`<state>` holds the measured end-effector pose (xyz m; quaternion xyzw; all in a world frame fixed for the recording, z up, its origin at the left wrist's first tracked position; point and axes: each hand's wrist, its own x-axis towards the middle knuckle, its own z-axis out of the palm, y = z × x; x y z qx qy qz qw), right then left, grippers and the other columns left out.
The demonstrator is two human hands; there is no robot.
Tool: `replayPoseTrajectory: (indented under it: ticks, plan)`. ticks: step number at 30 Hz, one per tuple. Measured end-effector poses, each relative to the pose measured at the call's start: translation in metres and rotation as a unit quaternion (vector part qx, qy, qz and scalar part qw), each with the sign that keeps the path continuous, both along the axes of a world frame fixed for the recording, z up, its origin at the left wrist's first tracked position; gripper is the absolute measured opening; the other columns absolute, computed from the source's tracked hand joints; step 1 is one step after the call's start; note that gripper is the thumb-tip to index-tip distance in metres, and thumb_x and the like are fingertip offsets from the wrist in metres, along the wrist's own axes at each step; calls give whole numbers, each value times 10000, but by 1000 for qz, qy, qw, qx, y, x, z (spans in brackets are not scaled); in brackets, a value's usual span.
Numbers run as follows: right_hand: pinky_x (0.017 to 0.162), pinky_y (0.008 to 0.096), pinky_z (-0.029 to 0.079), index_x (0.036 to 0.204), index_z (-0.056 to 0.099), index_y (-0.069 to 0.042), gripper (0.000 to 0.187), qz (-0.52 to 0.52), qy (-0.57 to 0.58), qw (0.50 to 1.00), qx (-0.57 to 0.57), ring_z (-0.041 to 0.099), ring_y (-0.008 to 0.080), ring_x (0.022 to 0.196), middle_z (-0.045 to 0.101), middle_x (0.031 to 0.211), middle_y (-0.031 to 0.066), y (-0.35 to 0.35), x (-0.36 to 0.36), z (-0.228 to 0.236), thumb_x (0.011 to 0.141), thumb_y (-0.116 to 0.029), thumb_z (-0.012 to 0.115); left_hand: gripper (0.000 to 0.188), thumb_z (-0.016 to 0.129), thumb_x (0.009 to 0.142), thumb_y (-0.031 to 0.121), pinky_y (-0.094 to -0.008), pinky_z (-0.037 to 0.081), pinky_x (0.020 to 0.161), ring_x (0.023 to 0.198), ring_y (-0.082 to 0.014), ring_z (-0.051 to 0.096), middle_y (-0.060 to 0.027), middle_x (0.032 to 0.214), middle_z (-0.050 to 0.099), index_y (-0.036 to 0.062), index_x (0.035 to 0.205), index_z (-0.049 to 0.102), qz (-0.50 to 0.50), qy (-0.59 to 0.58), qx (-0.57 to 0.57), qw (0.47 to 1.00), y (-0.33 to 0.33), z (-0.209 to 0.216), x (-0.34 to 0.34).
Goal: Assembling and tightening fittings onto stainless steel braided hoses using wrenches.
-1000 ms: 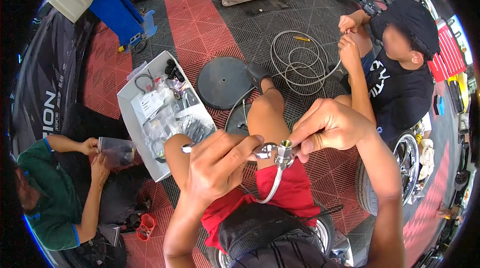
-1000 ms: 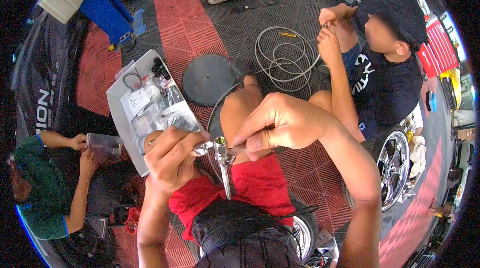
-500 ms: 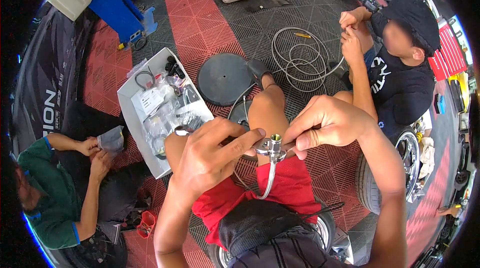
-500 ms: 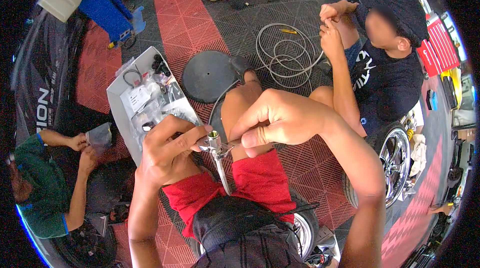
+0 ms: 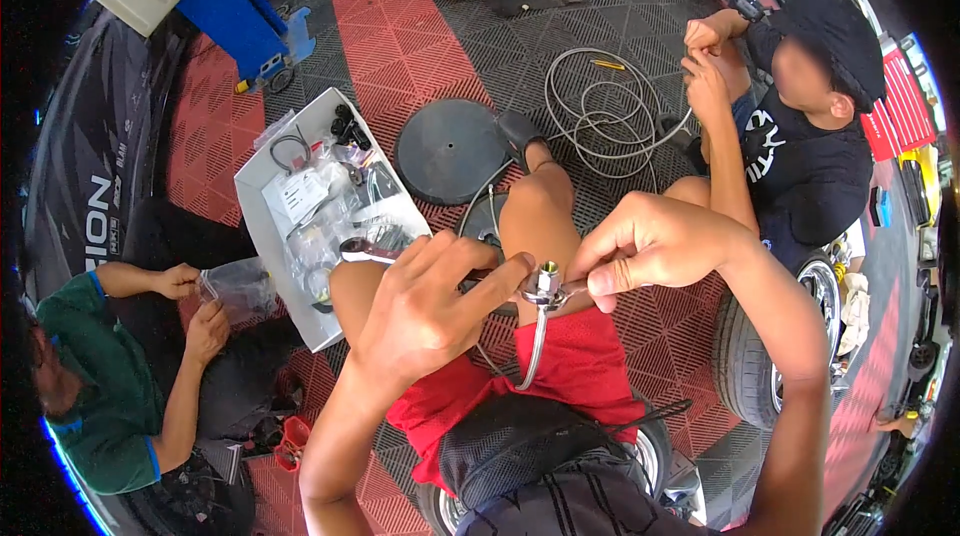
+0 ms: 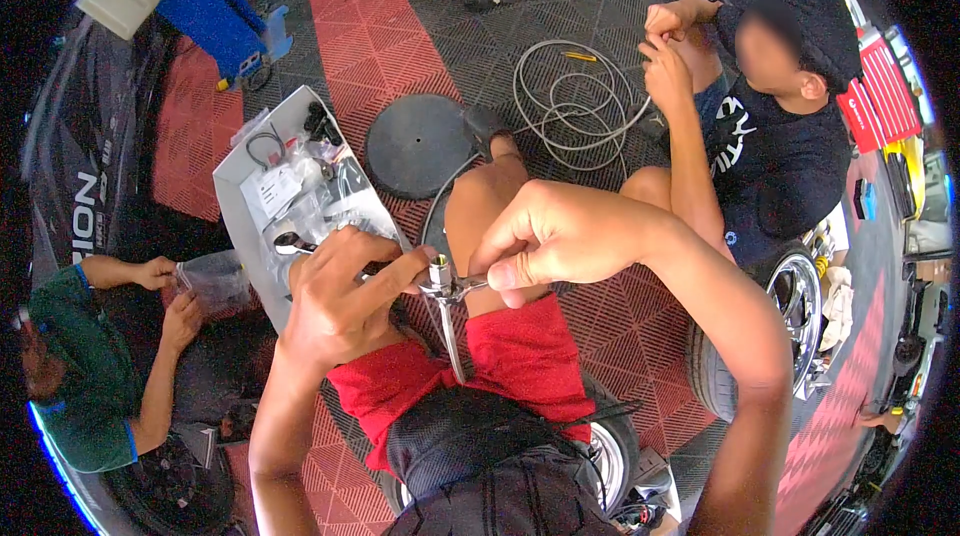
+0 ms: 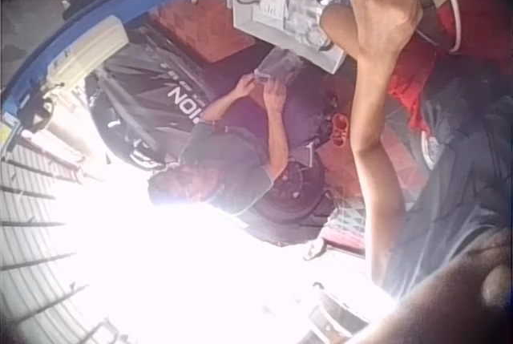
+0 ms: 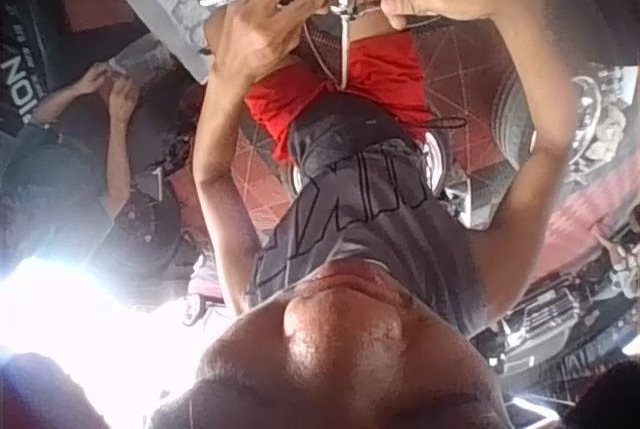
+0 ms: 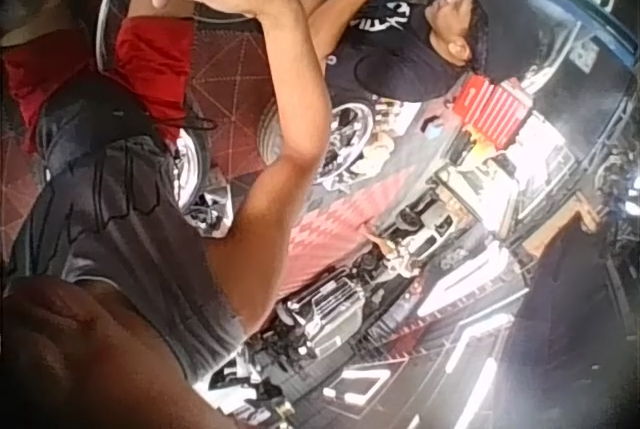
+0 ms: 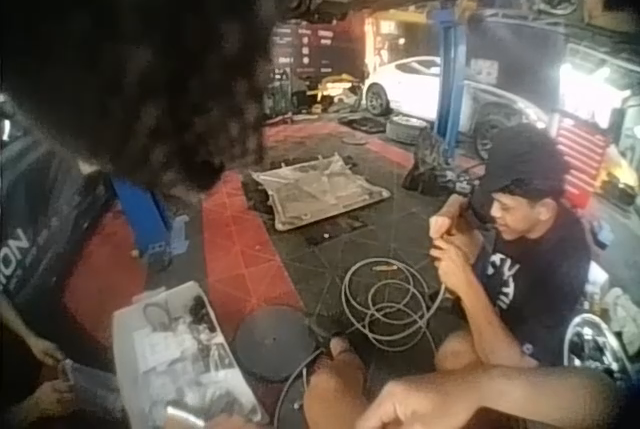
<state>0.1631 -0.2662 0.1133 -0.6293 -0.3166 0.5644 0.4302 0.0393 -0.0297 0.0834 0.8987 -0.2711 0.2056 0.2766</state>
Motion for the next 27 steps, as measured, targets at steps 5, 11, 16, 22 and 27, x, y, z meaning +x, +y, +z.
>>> replayPoseTrajectory:
  ticks: [5, 11, 16, 22, 27]
  plan:
    - [701, 244, 527, 1103, 656, 74, 248, -6, -70, 997, -15, 667, 129, 783, 703, 882, 106, 3, -4, 4, 926, -97, 630, 296, 734, 618, 49, -325, 456, 492, 624, -202, 583, -37, 780, 605, 80, 912, 732, 27, -13, -3, 1000, 0, -3, 1]
    - [689, 239, 533, 1055, 674, 79, 248, 16, -5, 999, 49, 670, 132, 763, 706, 869, 103, 5, 1, -9, 888, -105, 688, 401, 699, 635, -28, -351, 470, 629, 717, -218, 570, -49, 812, 554, 54, 1027, 705, -49, 69, -131, 988, -2, -16, 2]
    - [620, 232, 532, 967, 701, 82, 281, -4, 14, 995, 103, 663, 124, 695, 711, 817, 101, 10, 1, -23, 791, -114, 796, 401, 686, 635, -83, -350, 482, 657, 749, -230, 593, -62, 847, 590, 40, 1017, 706, -62, 77, -171, 980, -6, -24, 2]
    - [752, 269, 524, 961, 720, 54, 303, 14, 63, 989, 133, 679, 153, 781, 733, 882, 125, 14, 9, -51, 772, -168, 801, 383, 669, 650, -103, -358, 495, 686, 774, -242, 609, -73, 852, 610, 24, 1010, 698, -66, 111, -232, 964, -16, -36, 4]
    - [719, 291, 530, 989, 713, 35, 318, 21, -103, 992, 69, 682, 154, 767, 730, 850, 117, 10, 4, -31, 805, -219, 767, 405, 667, 657, -109, -351, 496, 684, 787, -241, 603, -73, 861, 604, 34, 1035, 698, -40, 108, -202, 973, -10, -44, 1]
